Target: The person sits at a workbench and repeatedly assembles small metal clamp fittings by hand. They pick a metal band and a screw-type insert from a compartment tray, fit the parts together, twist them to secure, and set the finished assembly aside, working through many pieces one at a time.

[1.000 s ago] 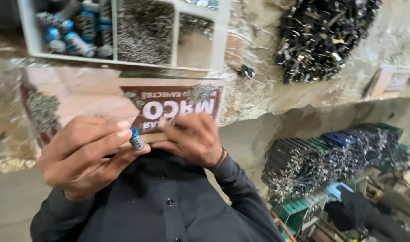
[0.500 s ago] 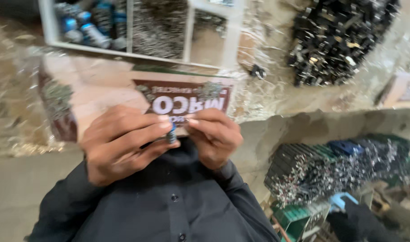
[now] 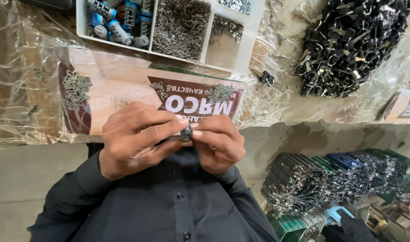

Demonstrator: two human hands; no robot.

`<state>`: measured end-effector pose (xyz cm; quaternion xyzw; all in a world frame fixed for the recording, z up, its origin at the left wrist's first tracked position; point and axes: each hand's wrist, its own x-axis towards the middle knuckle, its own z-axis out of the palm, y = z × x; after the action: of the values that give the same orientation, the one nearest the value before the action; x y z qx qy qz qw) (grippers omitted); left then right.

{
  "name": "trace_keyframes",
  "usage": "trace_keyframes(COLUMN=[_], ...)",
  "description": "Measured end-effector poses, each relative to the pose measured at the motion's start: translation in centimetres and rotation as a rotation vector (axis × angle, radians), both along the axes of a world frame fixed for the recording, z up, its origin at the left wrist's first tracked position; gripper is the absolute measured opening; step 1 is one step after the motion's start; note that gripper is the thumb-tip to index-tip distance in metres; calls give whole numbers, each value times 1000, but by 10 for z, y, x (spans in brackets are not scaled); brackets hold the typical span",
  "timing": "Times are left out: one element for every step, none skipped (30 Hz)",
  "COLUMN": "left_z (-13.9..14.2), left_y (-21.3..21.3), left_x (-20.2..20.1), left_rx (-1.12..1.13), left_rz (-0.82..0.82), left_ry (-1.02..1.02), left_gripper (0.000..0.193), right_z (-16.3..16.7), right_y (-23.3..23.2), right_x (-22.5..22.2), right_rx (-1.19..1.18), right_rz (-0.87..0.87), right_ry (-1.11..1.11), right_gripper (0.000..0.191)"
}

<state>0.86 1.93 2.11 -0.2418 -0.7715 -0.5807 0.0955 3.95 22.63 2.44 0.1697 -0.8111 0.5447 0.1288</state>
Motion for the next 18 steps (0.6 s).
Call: trace_keyframes(left_z=[2,3,4,5,5,4,4,4,4,4,4,3,3,3,2,2,2,2], left_y=[-1,-1,0,0,2,6,10,13,16,18,19,20,20,21,21,21,21,21], left_x=[0,0,0,0,0,0,0,0,0,0,0,0,-1,-1,-2,-4,-5,-6], left_rx=[-33,-63,-87,-109,-130,-108,-87,-67,-41,-17,7,14,21,28,22,15,8,9], left_rz=[-3,-9,-8,-11,-12,-28,-41,-53,-71,-88,-108,-112,-108,-102,-96,-90,-86,-90], left_ry=[11,24,41,60,78,78,76,74,55,37,18,12,7,-3,-13,-20,-27,-32], left_gripper=[41,41,40,39,38,38,37,36,36,37,37,38,38,39,39,39,39,39], right_z=[0,0,0,-1,-4,-6,-7,-7,-8,-10,-12,-14,-17,-20,-22,-23,-25,-26], right_y=[1,3,6,8,9,13,18,25,31,37,42,46,48,49,49,51,51,52], right_x=[1,3,5,8,12,16,20,25,29,32,34,36,36,36,37,36,36,37], right_rx=[-2,-2,0,-197,-398,-602,-591,-582,-573,-441,-310,-178,105,386,665,676,686,695], right_rz=[16,28,36,9,-18,-43,-21,4,33,-16,-67,-119,-220,-312,-399,-379,-361,-343], right_ry=[-49,-96,-144,-314,-481,-645,-699,-755,-810,-744,-678,-610,-452,-291,-124,-136,-147,-159], right_gripper=[27,25,23,24,26,28,27,26,25,21,18,16,27,39,51,62,74,85])
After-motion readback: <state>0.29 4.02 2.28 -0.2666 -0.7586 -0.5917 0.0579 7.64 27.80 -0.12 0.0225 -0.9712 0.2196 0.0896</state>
